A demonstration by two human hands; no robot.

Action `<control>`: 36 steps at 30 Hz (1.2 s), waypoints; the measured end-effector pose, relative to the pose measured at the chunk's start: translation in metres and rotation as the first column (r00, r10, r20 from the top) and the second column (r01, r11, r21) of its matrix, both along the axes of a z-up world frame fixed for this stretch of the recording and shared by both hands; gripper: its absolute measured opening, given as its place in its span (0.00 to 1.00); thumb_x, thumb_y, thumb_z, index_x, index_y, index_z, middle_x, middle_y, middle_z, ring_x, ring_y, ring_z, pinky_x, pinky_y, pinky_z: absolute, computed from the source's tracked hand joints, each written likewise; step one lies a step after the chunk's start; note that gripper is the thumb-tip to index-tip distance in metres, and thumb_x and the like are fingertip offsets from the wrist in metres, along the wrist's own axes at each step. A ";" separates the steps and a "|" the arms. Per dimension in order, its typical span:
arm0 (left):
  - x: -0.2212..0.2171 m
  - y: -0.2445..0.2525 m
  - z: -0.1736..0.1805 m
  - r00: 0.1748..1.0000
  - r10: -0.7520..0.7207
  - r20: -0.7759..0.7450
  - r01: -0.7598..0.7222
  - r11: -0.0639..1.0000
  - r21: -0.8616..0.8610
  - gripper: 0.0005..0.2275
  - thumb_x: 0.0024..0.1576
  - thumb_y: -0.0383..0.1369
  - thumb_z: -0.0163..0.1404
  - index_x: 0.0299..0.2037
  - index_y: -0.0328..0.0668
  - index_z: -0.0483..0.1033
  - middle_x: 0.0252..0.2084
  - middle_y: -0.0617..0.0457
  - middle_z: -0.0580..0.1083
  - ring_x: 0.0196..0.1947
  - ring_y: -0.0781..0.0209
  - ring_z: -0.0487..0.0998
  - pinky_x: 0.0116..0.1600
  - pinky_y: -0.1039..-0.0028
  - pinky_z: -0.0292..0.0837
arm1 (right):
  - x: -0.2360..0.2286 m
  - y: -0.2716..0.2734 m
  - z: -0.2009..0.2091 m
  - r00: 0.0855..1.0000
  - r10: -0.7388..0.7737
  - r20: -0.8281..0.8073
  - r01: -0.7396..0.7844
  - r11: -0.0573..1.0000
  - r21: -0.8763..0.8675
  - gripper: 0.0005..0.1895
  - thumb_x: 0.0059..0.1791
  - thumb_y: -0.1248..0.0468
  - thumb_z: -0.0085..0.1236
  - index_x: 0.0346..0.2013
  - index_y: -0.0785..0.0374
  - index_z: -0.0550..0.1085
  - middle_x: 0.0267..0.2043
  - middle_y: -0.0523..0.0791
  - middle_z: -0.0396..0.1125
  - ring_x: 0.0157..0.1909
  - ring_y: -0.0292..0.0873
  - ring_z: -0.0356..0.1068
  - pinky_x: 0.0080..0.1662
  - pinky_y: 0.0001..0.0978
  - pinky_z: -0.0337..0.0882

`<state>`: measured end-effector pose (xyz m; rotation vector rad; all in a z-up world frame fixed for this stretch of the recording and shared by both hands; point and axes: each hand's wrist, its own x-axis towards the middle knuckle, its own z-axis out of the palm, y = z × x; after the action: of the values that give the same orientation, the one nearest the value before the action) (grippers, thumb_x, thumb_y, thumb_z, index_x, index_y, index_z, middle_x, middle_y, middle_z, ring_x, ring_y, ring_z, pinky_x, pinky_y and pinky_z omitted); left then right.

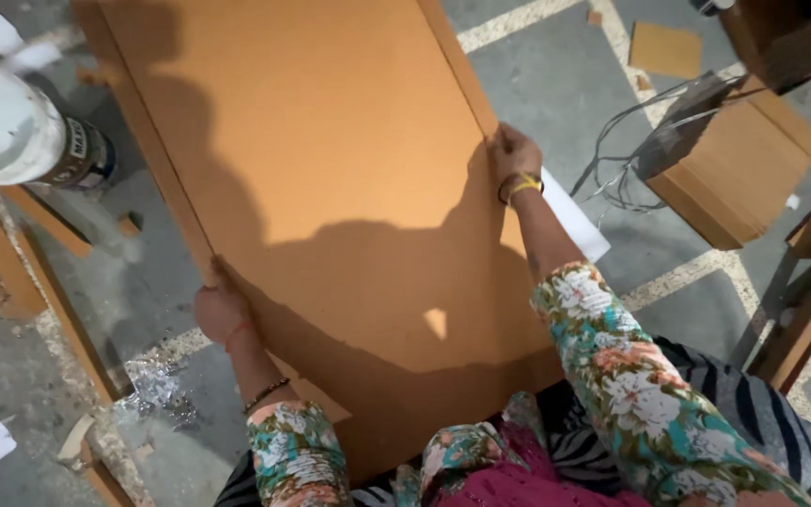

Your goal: The person wipes a wooden frame with a white cloth, then attaches it to a large flat board. They press the frame onto the board's edge to secure it in place.

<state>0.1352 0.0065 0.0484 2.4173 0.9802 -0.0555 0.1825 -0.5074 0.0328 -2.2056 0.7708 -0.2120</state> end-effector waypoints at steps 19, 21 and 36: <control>0.005 -0.013 0.026 1.000 0.021 0.001 -0.021 0.999 0.048 0.34 0.65 0.62 0.39 0.39 0.30 0.81 0.36 0.31 0.78 0.38 0.29 0.79 0.41 0.46 0.72 | 0.096 0.017 0.010 0.968 0.108 0.229 -0.128 0.989 0.075 0.26 0.50 0.60 0.56 0.64 0.54 0.70 0.57 0.49 0.74 0.57 0.48 0.76 0.55 0.38 0.73; 0.003 -0.008 0.019 1.000 -0.007 -0.006 0.007 0.998 0.057 0.35 0.66 0.62 0.38 0.39 0.29 0.81 0.37 0.31 0.78 0.38 0.29 0.79 0.41 0.46 0.72 | 0.096 0.022 0.014 0.995 0.090 0.033 -0.090 0.996 -0.005 0.26 0.52 0.53 0.53 0.66 0.49 0.68 0.57 0.51 0.73 0.58 0.54 0.72 0.57 0.44 0.70; -0.038 0.024 -0.042 0.978 -0.140 0.152 0.146 0.989 -0.030 0.32 0.69 0.58 0.43 0.47 0.25 0.77 0.45 0.26 0.77 0.47 0.24 0.76 0.49 0.44 0.71 | -0.082 -0.008 -0.027 0.949 0.142 -0.281 -0.138 0.990 0.035 0.25 0.56 0.48 0.40 0.66 0.50 0.63 0.54 0.57 0.72 0.55 0.63 0.72 0.54 0.54 0.70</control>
<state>0.0973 0.0304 0.0063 2.4118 0.7308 0.0540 0.1005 -0.5155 0.0061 -2.2933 0.7596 0.1850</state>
